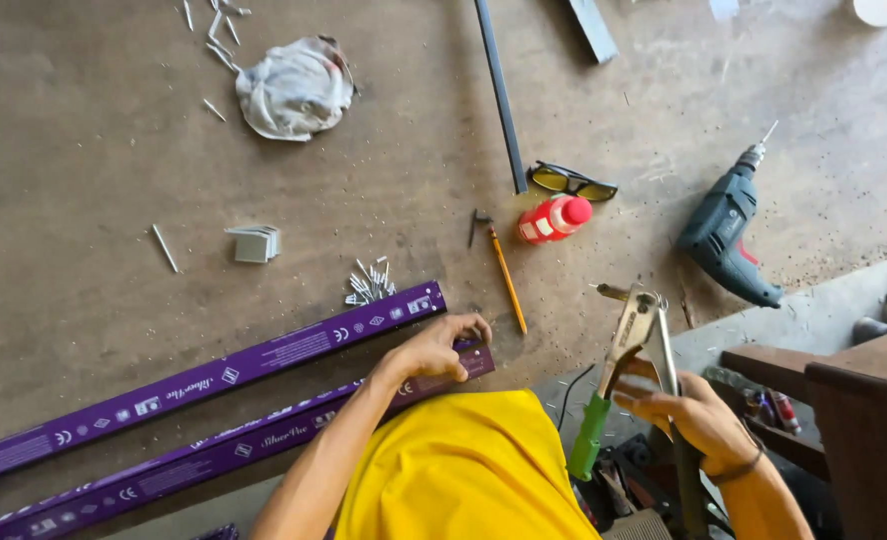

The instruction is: Assembling window or door frame components using a pencil for marking, a power drill, and a rivet gun.

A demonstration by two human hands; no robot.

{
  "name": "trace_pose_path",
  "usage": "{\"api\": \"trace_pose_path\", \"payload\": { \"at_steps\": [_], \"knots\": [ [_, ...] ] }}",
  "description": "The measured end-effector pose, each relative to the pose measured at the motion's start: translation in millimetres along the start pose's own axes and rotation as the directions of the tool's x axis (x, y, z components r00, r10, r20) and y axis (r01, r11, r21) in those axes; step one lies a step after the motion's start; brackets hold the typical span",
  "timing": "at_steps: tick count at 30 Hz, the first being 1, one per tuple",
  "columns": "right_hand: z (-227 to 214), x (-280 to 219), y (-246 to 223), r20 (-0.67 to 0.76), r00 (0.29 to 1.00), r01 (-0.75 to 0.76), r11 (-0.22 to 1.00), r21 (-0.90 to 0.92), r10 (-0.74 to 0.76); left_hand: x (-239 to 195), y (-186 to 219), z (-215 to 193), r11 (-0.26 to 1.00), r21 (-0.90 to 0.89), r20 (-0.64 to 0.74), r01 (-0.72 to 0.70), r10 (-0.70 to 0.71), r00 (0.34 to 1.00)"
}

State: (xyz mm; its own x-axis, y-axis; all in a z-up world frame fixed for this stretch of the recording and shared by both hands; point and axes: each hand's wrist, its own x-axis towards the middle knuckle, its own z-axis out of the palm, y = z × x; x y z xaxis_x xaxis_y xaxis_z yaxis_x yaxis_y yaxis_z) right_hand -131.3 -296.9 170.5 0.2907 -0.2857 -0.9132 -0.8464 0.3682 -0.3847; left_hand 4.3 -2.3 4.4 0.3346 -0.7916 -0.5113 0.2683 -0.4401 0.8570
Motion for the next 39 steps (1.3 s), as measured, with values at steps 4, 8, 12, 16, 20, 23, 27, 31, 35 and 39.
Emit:
{"api": "trace_pose_path", "payload": {
  "at_steps": [4,8,12,16,20,23,27,31,35,39],
  "knots": [
    [-12,6,22,0.042,0.976,0.211,0.976,0.056,-0.213,-5,5,2,1.0,0.007,-0.008,0.003,-0.003,1.0],
    [30,-61,-28,-0.076,0.995,-0.045,0.982,0.184,0.06,-11,8,5,0.998,0.01,0.01,0.067,-0.067,0.998],
    [-2,-23,-5,0.024,1.0,-0.003,0.995,0.104,0.0,-12,12,1,0.996,-0.006,0.017,0.088,-0.088,0.996],
    [14,-16,-12,-0.007,0.999,-0.04,0.986,0.159,0.042,-8,4,2,0.997,0.015,0.008,0.075,-0.075,0.997],
    [-4,22,2,-0.02,0.993,0.109,0.962,-0.252,-0.118,0,-5,4,1.0,-0.004,-0.005,0.003,-0.003,1.0],
    [6,19,-12,-0.064,0.976,0.167,0.909,-0.382,-0.206,-9,-3,1,0.999,-0.04,-0.007,0.03,-0.03,1.0],
    [-6,54,-6,0.043,0.68,0.471,0.391,-0.791,-0.732,-3,0,3,0.996,-0.087,-0.053,-0.004,-0.001,0.999],
    [-2,123,25,0.063,0.578,0.243,0.098,-0.965,-0.814,-7,7,5,0.999,0.018,-0.059,0.034,-0.033,0.998],
    [13,169,65,0.161,0.454,0.289,-0.026,-0.957,-0.876,-8,15,7,0.998,0.042,-0.082,0.053,-0.049,0.995],
    [9,183,85,0.149,0.265,0.273,-0.074,-0.959,-0.953,-6,9,6,1.0,0.012,-0.081,0.028,-0.027,0.996]
  ]
}}
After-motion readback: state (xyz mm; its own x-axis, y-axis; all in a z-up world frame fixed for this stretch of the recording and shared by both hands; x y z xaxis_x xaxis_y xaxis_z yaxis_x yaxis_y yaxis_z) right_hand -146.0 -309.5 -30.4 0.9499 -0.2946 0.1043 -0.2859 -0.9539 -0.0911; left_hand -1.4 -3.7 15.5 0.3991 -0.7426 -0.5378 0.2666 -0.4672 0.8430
